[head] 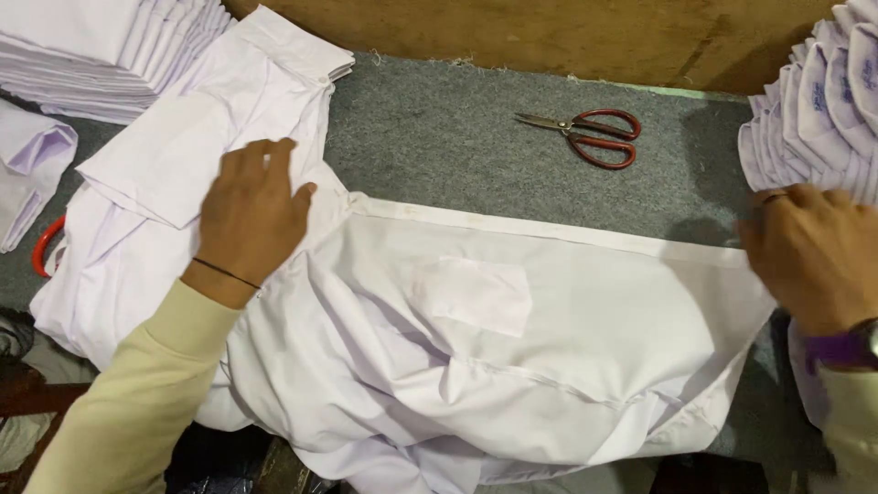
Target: Folding white garments and trimming loose threads with scissors at a quality control station.
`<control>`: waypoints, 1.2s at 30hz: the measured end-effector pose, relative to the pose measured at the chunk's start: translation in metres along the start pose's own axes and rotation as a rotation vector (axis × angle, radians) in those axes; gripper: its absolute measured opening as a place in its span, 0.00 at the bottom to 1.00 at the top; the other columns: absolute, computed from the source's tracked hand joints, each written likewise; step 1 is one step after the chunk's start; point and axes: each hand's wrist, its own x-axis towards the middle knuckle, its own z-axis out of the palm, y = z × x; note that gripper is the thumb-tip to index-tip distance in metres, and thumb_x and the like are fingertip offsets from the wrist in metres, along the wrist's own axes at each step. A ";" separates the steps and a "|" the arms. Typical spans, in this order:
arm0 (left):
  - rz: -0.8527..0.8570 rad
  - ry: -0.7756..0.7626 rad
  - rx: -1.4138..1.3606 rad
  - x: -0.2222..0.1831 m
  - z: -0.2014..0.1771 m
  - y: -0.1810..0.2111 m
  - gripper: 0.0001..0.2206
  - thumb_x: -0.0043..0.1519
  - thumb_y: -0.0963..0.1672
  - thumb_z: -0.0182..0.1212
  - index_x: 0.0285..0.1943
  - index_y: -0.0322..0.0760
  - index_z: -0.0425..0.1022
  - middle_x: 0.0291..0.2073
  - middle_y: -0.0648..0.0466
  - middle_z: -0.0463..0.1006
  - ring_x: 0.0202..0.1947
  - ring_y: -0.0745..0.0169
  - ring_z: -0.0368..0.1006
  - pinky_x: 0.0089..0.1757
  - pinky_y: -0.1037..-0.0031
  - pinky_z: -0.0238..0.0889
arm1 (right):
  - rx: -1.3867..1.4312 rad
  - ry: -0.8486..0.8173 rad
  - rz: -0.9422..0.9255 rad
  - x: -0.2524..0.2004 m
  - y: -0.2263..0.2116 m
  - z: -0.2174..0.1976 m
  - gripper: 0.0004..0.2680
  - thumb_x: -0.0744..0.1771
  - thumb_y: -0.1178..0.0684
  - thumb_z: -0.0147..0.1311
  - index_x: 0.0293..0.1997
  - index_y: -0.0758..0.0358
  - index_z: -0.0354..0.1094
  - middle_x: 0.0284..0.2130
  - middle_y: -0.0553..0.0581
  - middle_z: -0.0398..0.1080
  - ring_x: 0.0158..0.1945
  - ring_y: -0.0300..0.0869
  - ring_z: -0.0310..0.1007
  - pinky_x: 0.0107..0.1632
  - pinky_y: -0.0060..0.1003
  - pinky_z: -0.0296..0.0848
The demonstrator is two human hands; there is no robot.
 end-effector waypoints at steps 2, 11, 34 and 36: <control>0.083 -0.012 -0.167 0.013 -0.020 0.044 0.21 0.62 0.44 0.64 0.63 0.27 0.70 0.52 0.35 0.75 0.51 0.33 0.69 0.53 0.53 0.63 | 0.338 0.022 -0.054 0.011 -0.039 -0.064 0.10 0.70 0.41 0.54 0.48 0.51 0.74 0.44 0.52 0.77 0.45 0.51 0.78 0.48 0.43 0.74; 0.169 -0.724 -0.492 0.011 0.006 0.157 0.32 0.68 0.58 0.38 0.80 0.48 0.48 0.79 0.49 0.46 0.77 0.34 0.36 0.61 0.29 0.37 | 0.962 -0.233 -0.271 0.005 -0.136 -0.115 0.30 0.70 0.33 0.38 0.74 0.70 0.45 0.75 0.67 0.46 0.77 0.60 0.42 0.71 0.59 0.45; -0.089 -0.759 -0.262 -0.008 0.016 0.087 0.46 0.62 0.68 0.36 0.81 0.40 0.41 0.79 0.42 0.44 0.77 0.38 0.39 0.66 0.54 0.40 | 0.804 -0.407 0.109 -0.048 -0.073 -0.059 0.40 0.65 0.28 0.42 0.74 0.83 0.44 0.73 0.82 0.45 0.77 0.65 0.43 0.72 0.59 0.46; -0.003 -0.738 -0.144 -0.003 0.019 0.089 0.44 0.64 0.66 0.41 0.80 0.35 0.44 0.76 0.33 0.49 0.73 0.26 0.46 0.64 0.47 0.46 | 0.761 -0.546 0.131 -0.039 -0.070 -0.072 0.40 0.65 0.26 0.42 0.74 0.78 0.44 0.72 0.82 0.45 0.76 0.68 0.45 0.68 0.66 0.52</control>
